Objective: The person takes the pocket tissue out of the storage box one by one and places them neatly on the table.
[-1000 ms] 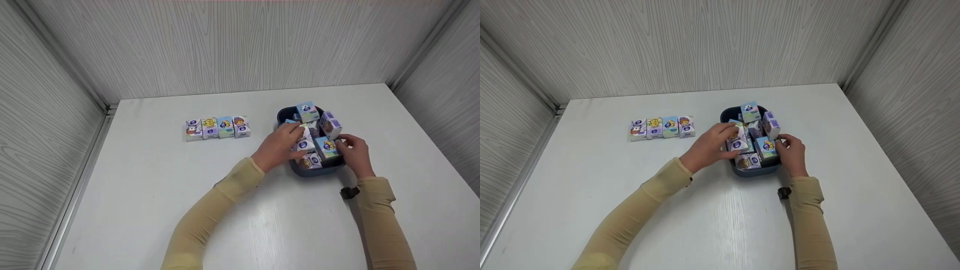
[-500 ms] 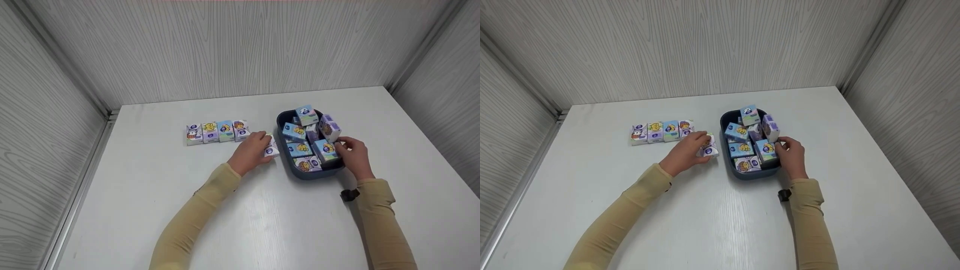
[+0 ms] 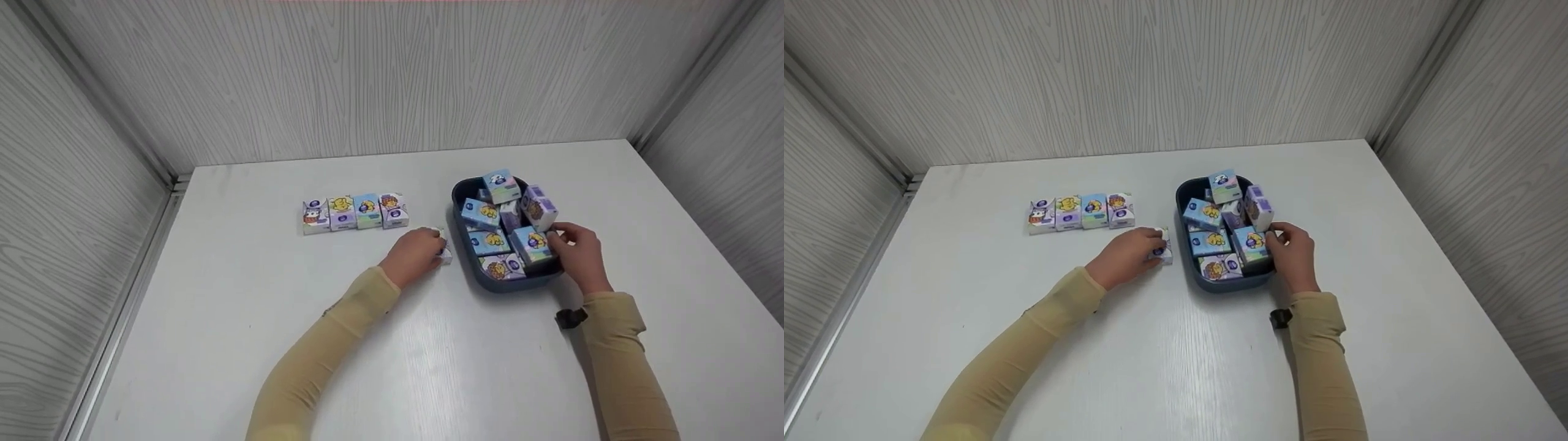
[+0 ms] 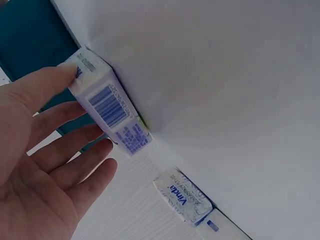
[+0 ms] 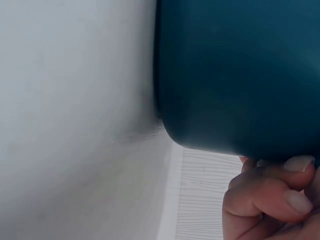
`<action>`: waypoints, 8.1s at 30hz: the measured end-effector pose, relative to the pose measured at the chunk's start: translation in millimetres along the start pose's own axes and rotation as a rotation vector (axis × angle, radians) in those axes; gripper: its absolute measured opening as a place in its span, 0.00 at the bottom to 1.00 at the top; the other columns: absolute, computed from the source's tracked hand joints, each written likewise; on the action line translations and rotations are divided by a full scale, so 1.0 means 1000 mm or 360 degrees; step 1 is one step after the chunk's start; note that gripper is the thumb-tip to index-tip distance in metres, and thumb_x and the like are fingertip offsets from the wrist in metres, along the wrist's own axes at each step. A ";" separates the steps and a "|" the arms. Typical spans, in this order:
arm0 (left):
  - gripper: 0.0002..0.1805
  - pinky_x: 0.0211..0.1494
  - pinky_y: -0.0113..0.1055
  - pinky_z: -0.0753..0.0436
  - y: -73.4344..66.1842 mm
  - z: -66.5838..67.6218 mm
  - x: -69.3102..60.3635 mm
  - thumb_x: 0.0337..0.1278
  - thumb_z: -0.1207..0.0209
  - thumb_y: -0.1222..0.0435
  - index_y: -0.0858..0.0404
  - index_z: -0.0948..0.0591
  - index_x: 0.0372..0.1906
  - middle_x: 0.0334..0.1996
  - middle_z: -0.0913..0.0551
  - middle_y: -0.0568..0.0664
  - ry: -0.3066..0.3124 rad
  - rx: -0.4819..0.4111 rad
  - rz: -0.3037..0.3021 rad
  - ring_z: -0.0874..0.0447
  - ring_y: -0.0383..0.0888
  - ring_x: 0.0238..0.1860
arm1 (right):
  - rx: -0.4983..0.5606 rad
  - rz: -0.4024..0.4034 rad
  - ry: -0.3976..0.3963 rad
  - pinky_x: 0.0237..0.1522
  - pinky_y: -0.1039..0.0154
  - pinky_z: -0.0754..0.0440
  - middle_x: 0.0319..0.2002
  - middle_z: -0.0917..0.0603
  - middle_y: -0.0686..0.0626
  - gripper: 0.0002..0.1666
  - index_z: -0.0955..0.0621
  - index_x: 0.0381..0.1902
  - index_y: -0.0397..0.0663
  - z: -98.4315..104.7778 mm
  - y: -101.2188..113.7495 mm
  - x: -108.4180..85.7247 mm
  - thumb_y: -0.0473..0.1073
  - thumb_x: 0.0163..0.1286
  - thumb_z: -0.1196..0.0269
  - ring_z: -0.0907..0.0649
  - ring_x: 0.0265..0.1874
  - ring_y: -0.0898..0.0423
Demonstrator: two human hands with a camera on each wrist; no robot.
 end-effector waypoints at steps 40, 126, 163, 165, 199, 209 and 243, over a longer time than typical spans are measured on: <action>0.10 0.37 0.39 0.17 0.034 -0.005 0.044 0.60 0.45 0.76 0.64 0.16 0.41 0.37 0.16 0.56 -0.0130 0.0374 0.0213 0.17 0.49 0.38 | 0.0006 -0.0009 0.0010 0.26 0.67 0.28 0.38 0.29 0.44 0.24 0.25 0.59 0.41 0.000 0.000 0.000 0.49 0.72 0.46 0.29 0.34 0.53; 0.21 0.63 0.43 0.32 -0.061 0.045 0.042 0.64 0.42 0.59 0.54 0.26 0.62 0.61 0.31 0.55 -0.0377 0.0031 0.0029 0.31 0.51 0.59 | 0.0022 -0.0044 0.0017 0.24 0.67 0.28 0.37 0.29 0.45 0.24 0.24 0.59 0.43 0.000 -0.001 0.000 0.50 0.72 0.45 0.28 0.29 0.54; 0.26 0.48 0.48 0.19 0.078 0.017 -0.102 0.60 0.39 0.61 0.59 0.26 0.63 0.55 0.27 0.62 -0.0134 -0.0188 0.0805 0.24 0.56 0.51 | -0.0019 0.0044 -0.0030 0.22 0.68 0.28 0.34 0.27 0.45 0.23 0.23 0.58 0.42 0.002 -0.001 -0.001 0.49 0.72 0.45 0.29 0.25 0.57; 0.26 0.47 0.49 0.19 0.084 0.019 -0.105 0.60 0.39 0.61 0.59 0.27 0.64 0.55 0.27 0.62 -0.0126 -0.0195 0.0839 0.24 0.56 0.51 | -0.0010 0.0062 -0.0043 0.21 0.68 0.28 0.32 0.26 0.45 0.22 0.23 0.57 0.42 0.003 -0.001 0.000 0.48 0.72 0.44 0.29 0.23 0.58; 0.27 0.46 0.49 0.20 0.143 0.023 -0.144 0.47 0.30 0.69 0.74 0.24 0.54 0.54 0.30 0.65 -0.0008 -0.0246 0.1085 0.27 0.58 0.48 | -0.0034 0.0083 -0.0037 0.21 0.69 0.30 0.33 0.28 0.46 0.24 0.23 0.58 0.40 0.002 0.004 -0.003 0.50 0.72 0.45 0.31 0.22 0.60; 0.31 0.56 0.49 0.26 0.158 0.017 -0.144 0.47 0.30 0.70 0.71 0.26 0.59 0.57 0.30 0.63 -0.0033 -0.0449 0.1202 0.29 0.56 0.53 | -0.0020 0.0043 -0.0006 0.22 0.68 0.29 0.34 0.28 0.45 0.26 0.24 0.59 0.40 0.002 0.002 -0.002 0.52 0.72 0.46 0.30 0.23 0.59; 0.34 0.57 0.44 0.25 0.026 0.045 -0.025 0.55 0.36 0.47 0.65 0.26 0.60 0.56 0.26 0.57 -0.0211 -0.0303 0.0586 0.25 0.51 0.53 | 0.0039 -0.0010 0.0016 0.23 0.68 0.27 0.36 0.28 0.45 0.25 0.24 0.59 0.43 0.000 0.000 -0.002 0.52 0.72 0.45 0.28 0.28 0.57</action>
Point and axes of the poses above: each hand's wrist, its own x-axis towards the middle knuckle, its own z-axis out of the back of the hand, y = z × x, the point moved 8 cm from there along x, towards the middle knuckle
